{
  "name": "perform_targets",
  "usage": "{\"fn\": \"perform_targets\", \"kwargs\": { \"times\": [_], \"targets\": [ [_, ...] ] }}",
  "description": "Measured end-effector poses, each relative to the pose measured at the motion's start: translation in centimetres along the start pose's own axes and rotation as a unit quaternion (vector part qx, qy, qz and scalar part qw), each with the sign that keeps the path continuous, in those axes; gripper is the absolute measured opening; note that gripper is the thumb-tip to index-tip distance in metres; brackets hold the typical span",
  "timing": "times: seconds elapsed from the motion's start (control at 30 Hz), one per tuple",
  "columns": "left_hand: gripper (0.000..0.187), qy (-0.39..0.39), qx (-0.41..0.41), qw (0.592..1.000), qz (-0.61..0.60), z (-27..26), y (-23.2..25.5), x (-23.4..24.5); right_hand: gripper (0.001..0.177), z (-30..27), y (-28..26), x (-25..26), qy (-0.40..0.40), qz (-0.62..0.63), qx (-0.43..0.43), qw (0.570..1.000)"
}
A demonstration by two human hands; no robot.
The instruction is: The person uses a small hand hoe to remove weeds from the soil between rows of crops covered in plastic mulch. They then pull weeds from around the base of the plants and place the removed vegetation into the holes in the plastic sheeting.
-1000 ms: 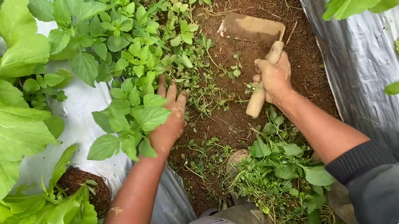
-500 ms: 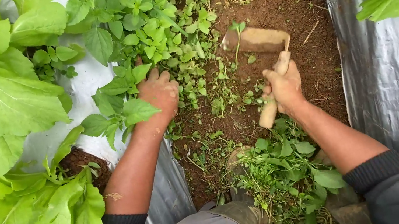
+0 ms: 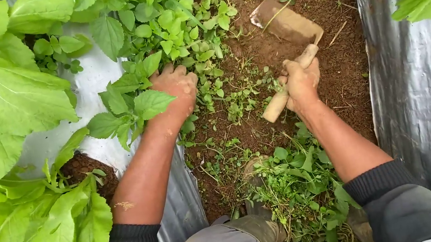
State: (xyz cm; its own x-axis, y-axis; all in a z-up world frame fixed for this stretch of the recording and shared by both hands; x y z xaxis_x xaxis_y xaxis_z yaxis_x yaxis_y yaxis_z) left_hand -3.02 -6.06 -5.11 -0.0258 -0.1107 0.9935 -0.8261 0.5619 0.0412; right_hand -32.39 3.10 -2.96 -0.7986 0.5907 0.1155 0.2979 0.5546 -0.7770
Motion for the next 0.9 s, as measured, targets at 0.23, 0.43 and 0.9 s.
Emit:
{"fn": "perform_targets", "kwargs": {
  "times": [0.23,0.43,0.9],
  "targets": [
    [0.009,-0.099,0.032,0.995,0.011,0.5,0.3,-0.5,0.027,-6.1,3.0,2.2,-0.196,-0.19,-0.081,0.959],
    [0.012,-0.136,0.035,0.99,0.008,1.3,-0.5,-0.8,0.024,-2.9,4.4,3.0,-0.093,-0.099,-0.016,0.991],
    [0.014,-0.132,0.022,0.991,-0.003,0.9,0.8,3.4,0.025,-7.7,6.0,4.9,-0.215,-0.226,-0.055,0.949]
  ]
}}
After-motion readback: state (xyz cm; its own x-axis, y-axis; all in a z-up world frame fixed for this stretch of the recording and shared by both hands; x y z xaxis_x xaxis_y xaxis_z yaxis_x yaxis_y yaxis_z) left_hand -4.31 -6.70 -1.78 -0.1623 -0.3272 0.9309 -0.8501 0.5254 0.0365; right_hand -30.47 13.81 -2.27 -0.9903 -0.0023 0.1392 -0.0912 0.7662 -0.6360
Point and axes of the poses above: each hand's wrist, its own z-axis towards the middle knuckle, its own x-axis out of the back of the hand, y = z × x, the point moved 7 cm from there along z, towards the middle knuckle, and after that the axes turned 6 degrees about -z, right-handed, at the moved point
